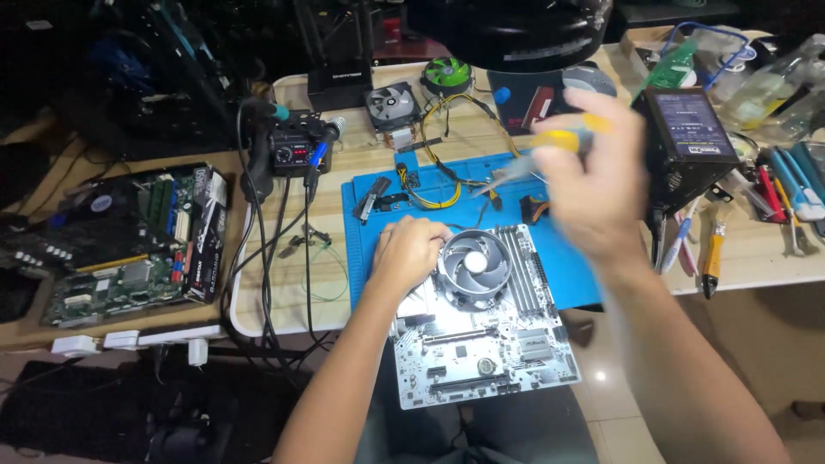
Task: Performing a final inspection of a computer motherboard, including tightening CPU cooler screws and visual check.
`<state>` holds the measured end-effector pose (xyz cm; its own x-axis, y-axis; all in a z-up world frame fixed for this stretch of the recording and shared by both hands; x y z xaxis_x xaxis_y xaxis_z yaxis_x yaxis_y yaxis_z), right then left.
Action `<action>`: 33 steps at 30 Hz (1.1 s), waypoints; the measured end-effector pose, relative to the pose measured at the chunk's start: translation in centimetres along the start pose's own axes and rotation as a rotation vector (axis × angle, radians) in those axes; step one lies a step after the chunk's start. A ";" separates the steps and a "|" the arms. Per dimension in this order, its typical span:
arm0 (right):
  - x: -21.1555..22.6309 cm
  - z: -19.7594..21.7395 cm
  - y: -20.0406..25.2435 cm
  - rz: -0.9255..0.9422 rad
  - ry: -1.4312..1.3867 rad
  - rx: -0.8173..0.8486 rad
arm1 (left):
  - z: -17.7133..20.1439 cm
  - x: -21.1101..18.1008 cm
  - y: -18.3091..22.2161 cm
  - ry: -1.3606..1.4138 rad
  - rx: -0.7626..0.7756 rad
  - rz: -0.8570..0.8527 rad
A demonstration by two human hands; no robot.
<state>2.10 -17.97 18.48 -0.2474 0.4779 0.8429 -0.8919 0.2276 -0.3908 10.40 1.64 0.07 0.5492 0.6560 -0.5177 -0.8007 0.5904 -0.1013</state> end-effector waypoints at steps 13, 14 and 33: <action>-16.7 6.7 11.4 -0.084 0.191 -0.314 | 2.1 -0.8 0.7 0.185 -0.216 -0.035; -17.0 6.2 11.7 -0.082 0.226 -0.283 | 2.9 -1.1 1.0 0.285 -0.257 -0.025; -19.0 4.9 20.8 -0.235 0.247 -0.325 | -0.6 -5.6 3.8 -0.108 -0.037 -0.352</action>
<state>-13.61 -26.47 -3.91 0.0793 0.5604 0.8244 -0.7385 0.5885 -0.3290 4.09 -0.06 2.08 0.8128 0.4631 -0.3533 -0.5656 0.7724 -0.2889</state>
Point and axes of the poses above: each hand's wrist, its own y-axis away from the middle knuckle, its own z-axis out of the back of the hand, x = y × z, the point moved 7 cm from there along -y, towards the middle knuckle, and after that the axes turned 13 degrees about -z, right-handed, at the moved point
